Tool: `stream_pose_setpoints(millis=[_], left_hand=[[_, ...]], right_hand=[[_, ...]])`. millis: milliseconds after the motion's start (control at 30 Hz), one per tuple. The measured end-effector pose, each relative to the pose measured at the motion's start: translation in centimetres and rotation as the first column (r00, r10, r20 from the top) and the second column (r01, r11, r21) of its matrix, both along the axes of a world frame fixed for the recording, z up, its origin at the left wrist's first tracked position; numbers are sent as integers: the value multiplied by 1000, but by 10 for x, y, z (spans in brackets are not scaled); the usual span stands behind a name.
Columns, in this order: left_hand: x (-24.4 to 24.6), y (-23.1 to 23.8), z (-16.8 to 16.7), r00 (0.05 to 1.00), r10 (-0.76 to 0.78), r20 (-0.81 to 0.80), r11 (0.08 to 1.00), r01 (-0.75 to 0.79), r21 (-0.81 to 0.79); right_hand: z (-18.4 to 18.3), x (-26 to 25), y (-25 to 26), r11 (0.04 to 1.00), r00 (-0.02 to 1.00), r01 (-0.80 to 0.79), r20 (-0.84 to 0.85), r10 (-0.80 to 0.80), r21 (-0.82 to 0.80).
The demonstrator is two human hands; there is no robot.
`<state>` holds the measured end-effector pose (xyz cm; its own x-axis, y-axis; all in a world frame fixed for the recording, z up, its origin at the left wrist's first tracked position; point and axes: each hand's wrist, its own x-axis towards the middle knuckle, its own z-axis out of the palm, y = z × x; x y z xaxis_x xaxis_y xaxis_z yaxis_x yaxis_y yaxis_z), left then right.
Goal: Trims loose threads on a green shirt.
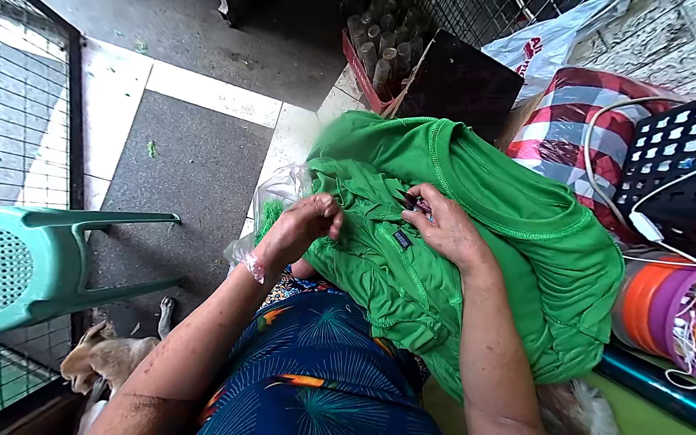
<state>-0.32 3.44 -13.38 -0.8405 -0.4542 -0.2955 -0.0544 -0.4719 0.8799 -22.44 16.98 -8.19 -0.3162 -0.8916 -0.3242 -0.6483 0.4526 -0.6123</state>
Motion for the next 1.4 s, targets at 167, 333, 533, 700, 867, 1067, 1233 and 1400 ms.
stream_pose_setpoints(millis=[167, 333, 533, 700, 867, 1067, 1233, 1400], left_hand=[[9, 27, 29, 913, -405, 45, 913, 406, -45], [-2, 59, 68, 673, -730, -118, 678, 690, -253], [3, 63, 84, 538, -814, -220, 573, 678, -461], [53, 22, 84, 853, -298, 429, 400, 520, -755], [72, -14, 33, 640, 122, 758, 460, 641, -615], [68, -13, 43, 842, -117, 527, 402, 525, -750], [44, -18, 59, 859, -496, 126, 628, 456, -631], [-33, 3, 39, 959, -146, 243, 404, 282, -870]], right_hand=[[7, 16, 4, 948, 992, 122, 47, -114, -293], [26, 64, 3, 891, 909, 334, 353, -220, -306], [-6, 130, -41, 980, 977, 165, 154, -147, -112], [-10, 122, -41, 982, 971, 159, 193, -138, -97], [-1, 126, -31, 969, 953, 95, 303, -21, -230], [9, 133, 6, 969, 986, 19, 167, 24, -248], [21, 94, 100, 754, 947, 281, 47, -317, -593], [31, 72, 179, 921, 902, 326, -222, -371, -215]])
